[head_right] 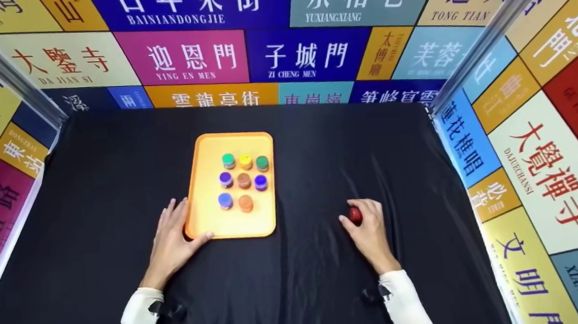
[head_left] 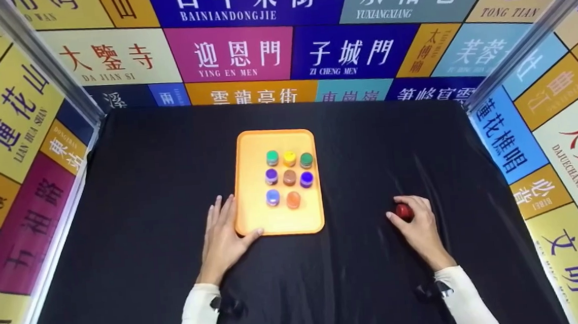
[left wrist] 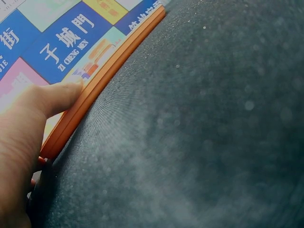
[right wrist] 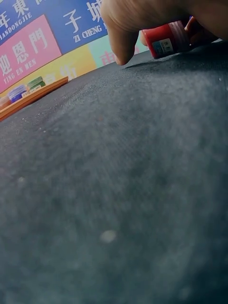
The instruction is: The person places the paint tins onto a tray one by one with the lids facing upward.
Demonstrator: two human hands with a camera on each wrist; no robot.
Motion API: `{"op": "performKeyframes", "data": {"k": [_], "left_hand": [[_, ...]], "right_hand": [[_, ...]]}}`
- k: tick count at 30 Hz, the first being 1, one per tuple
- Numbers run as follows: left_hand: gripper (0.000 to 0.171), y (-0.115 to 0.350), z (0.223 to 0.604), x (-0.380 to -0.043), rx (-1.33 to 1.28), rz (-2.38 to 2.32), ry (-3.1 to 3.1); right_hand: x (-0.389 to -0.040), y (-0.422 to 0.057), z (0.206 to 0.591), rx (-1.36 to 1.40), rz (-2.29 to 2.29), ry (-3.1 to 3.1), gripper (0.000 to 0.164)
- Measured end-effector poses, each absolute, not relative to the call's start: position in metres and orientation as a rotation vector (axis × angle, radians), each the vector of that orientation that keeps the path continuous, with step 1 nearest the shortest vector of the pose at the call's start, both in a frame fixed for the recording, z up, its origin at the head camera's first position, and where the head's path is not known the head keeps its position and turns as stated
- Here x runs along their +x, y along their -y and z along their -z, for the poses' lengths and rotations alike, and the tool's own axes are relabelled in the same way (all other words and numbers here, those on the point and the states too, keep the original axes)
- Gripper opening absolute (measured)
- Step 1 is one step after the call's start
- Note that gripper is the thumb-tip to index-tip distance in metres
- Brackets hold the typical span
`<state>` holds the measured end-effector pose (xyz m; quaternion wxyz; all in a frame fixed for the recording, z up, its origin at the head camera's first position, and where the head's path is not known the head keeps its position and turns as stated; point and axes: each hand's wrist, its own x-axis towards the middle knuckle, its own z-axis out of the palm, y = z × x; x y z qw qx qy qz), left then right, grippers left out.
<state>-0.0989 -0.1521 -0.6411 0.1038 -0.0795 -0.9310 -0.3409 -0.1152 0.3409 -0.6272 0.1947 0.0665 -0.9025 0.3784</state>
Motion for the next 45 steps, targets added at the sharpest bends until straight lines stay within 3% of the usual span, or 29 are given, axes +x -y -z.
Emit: {"op": "performKeyframes", "data": {"k": [31,45], "left_hand": [[0.110,0.153,0.643,-0.100,-0.233,0.995,2.761],[0.111,0.153,0.644,-0.100,-0.233,0.987,2.758]], "right_hand": [[-0.095,-0.356,0.630,0.212,-1.102,2.481,0.055],[-0.096,-0.356,0.632,0.125,-1.086,2.506,0.049]]}}
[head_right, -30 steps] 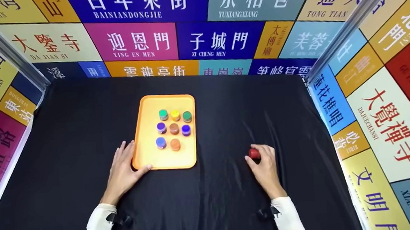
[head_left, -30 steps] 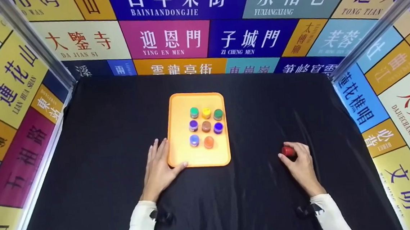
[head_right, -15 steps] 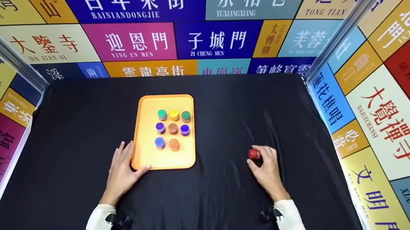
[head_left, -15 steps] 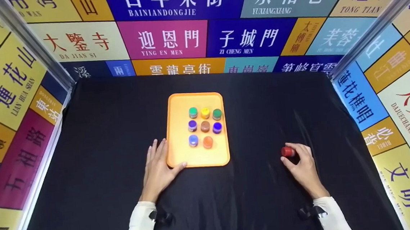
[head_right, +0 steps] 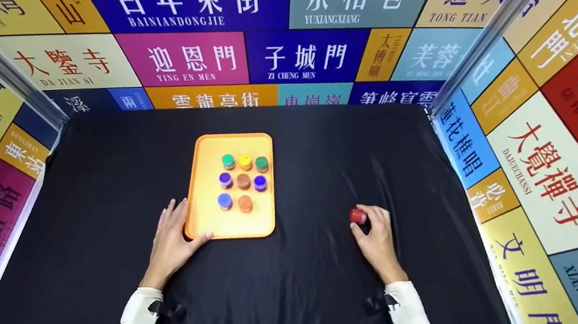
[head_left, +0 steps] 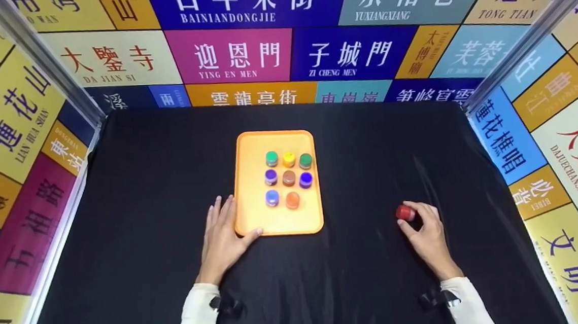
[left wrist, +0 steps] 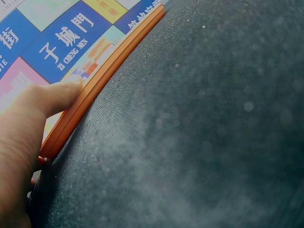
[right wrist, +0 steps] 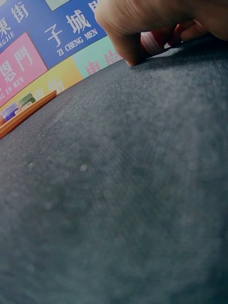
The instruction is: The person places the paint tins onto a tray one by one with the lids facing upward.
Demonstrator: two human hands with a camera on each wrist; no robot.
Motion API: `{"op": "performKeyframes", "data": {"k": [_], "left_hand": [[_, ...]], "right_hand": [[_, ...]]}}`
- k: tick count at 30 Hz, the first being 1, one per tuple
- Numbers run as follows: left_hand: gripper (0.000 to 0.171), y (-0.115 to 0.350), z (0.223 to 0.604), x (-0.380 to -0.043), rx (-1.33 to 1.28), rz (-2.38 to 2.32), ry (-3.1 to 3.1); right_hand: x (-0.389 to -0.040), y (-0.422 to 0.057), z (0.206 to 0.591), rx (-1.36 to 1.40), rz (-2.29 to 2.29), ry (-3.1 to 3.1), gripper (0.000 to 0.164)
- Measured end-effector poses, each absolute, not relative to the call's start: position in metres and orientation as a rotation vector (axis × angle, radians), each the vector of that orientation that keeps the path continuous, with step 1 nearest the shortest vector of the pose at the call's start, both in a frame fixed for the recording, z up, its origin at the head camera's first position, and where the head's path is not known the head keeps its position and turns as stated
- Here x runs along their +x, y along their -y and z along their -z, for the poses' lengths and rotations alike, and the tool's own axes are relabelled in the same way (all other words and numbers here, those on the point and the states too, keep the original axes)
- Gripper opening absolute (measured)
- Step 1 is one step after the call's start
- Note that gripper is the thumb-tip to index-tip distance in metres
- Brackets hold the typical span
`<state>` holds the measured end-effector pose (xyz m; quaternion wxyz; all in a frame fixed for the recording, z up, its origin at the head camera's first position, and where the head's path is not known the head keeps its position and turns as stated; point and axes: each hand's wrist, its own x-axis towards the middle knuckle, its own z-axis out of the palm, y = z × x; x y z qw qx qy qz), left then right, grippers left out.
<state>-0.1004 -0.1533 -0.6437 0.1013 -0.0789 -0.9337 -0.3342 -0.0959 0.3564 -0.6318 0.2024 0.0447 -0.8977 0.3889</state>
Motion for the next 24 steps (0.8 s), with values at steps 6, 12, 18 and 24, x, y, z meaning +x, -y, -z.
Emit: {"op": "performKeyframes", "data": {"k": [6,12,18,24], "left_hand": [[0.110,0.1534,0.6443,-0.1010,-0.238,0.985,2.756],[0.111,0.1535,0.6436,-0.1011,-0.241,0.984,2.754],[0.112,0.1533,0.6428,-0.1006,-0.243,0.994,2.747],[0.110,0.1533,0.6432,-0.1009,-0.243,1.004,2.748]], "right_hand": [[-0.0957,-0.3564,0.6317,0.108,-1.095,2.488,0.049],[-0.0959,-0.3555,0.6308,0.076,-1.112,2.482,0.047],[-0.0957,-0.3531,0.6291,0.049,-1.129,2.477,0.045],[-0.0963,-0.3501,0.6275,0.060,-1.137,2.483,0.044]]}}
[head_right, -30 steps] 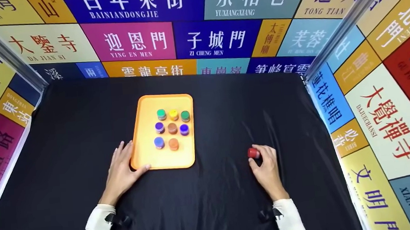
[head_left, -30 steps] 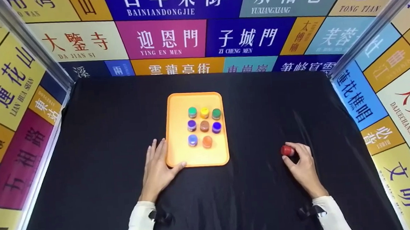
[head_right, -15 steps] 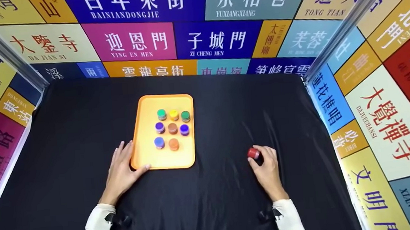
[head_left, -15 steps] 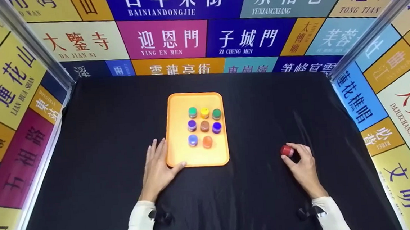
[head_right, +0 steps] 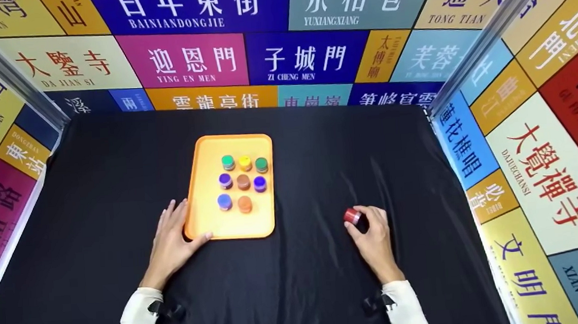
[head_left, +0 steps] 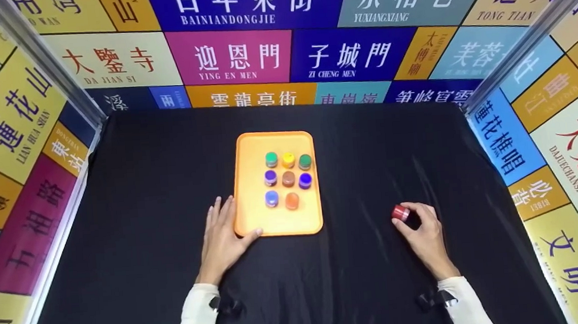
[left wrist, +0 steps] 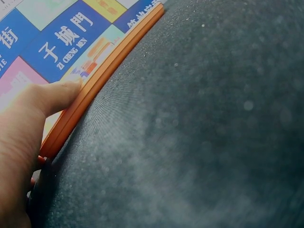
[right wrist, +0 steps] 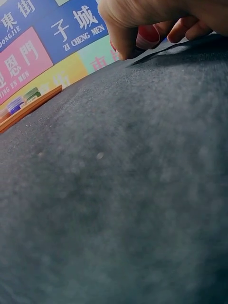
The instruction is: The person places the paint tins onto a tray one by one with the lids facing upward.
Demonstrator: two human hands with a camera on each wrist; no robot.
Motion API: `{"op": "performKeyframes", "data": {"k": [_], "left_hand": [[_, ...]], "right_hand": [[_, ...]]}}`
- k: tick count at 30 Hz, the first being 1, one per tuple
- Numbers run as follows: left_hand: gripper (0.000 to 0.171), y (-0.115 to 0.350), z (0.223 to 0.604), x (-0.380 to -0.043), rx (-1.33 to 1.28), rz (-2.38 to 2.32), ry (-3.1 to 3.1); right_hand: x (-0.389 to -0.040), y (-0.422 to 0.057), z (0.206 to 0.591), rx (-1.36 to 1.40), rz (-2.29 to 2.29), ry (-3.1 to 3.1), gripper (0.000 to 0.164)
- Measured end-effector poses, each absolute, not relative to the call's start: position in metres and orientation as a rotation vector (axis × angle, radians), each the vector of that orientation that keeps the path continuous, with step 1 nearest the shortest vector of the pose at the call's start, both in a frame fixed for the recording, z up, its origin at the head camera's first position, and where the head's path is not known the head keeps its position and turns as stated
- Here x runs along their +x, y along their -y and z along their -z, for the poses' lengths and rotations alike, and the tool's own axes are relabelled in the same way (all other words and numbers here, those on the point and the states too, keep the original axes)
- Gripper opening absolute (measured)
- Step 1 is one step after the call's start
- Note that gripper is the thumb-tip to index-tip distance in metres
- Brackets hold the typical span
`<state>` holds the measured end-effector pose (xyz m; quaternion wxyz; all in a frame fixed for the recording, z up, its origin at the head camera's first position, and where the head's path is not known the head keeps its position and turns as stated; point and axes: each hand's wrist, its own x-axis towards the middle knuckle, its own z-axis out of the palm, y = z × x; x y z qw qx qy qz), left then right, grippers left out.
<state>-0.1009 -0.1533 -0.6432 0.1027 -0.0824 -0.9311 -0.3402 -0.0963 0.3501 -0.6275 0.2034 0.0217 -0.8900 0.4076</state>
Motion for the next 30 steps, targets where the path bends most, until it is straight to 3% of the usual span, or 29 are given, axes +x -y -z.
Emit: {"op": "performKeyframes", "data": {"k": [30], "left_hand": [[0.109,0.152,0.643,-0.100,-0.231,1.025,2.747]], "right_hand": [[-0.101,-0.331,0.626,0.197,-1.168,2.468,0.041]]}}
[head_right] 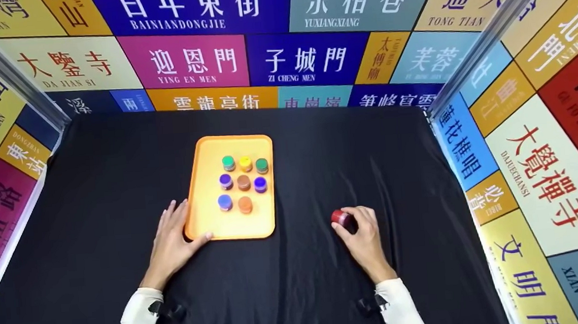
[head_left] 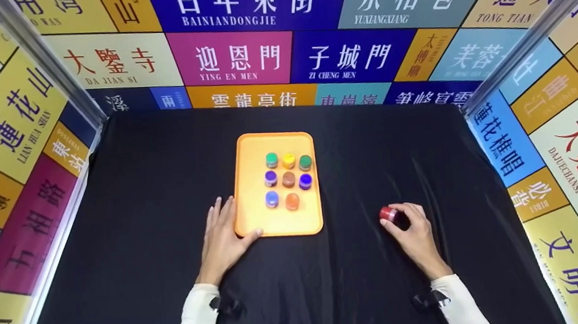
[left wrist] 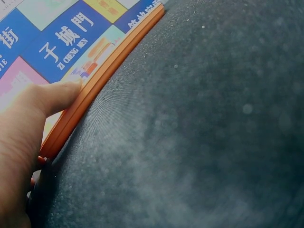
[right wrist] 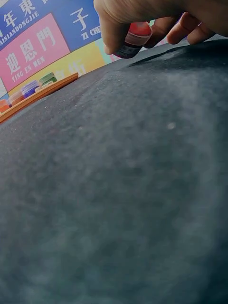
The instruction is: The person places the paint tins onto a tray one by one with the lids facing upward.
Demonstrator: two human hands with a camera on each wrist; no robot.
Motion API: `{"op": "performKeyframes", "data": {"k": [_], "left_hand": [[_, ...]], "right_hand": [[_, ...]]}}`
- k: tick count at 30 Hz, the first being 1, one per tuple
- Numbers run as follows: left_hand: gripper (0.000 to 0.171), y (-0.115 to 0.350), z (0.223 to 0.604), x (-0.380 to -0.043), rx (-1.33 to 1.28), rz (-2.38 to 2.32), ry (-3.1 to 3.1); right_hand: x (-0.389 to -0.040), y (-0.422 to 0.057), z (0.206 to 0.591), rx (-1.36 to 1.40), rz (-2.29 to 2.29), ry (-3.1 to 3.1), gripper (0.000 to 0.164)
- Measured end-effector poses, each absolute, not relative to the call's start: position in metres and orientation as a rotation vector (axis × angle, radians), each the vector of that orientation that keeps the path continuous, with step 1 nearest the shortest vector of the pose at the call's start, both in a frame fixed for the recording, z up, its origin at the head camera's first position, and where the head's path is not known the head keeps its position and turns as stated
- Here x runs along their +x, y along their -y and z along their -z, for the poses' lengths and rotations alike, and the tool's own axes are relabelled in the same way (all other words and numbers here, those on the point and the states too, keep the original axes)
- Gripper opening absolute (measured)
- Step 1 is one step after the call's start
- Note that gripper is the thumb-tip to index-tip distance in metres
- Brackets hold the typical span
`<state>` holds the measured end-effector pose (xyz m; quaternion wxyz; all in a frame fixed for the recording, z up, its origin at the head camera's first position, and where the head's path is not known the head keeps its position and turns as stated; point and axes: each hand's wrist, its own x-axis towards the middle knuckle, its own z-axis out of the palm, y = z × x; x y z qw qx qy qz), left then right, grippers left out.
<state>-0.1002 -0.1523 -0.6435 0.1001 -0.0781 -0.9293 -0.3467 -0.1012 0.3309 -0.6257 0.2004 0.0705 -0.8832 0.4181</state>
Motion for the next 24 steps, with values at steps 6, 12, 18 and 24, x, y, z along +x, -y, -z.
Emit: {"op": "performKeyframes", "data": {"k": [6,12,18,24], "left_hand": [[0.108,0.152,0.644,-0.100,-0.243,1.030,2.734],[0.110,0.153,0.644,-0.100,-0.241,1.011,2.749],[0.111,0.152,0.643,-0.100,-0.231,1.001,2.762],[0.110,0.152,0.643,-0.101,-0.223,1.004,2.762]], "right_hand": [[-0.101,-0.324,0.624,0.200,-1.151,2.488,0.039],[-0.107,-0.317,0.622,0.272,-1.150,2.497,0.037],[-0.113,-0.306,0.620,0.350,-1.171,2.484,0.038],[-0.120,-0.294,0.618,0.425,-1.168,2.474,0.039]]}}
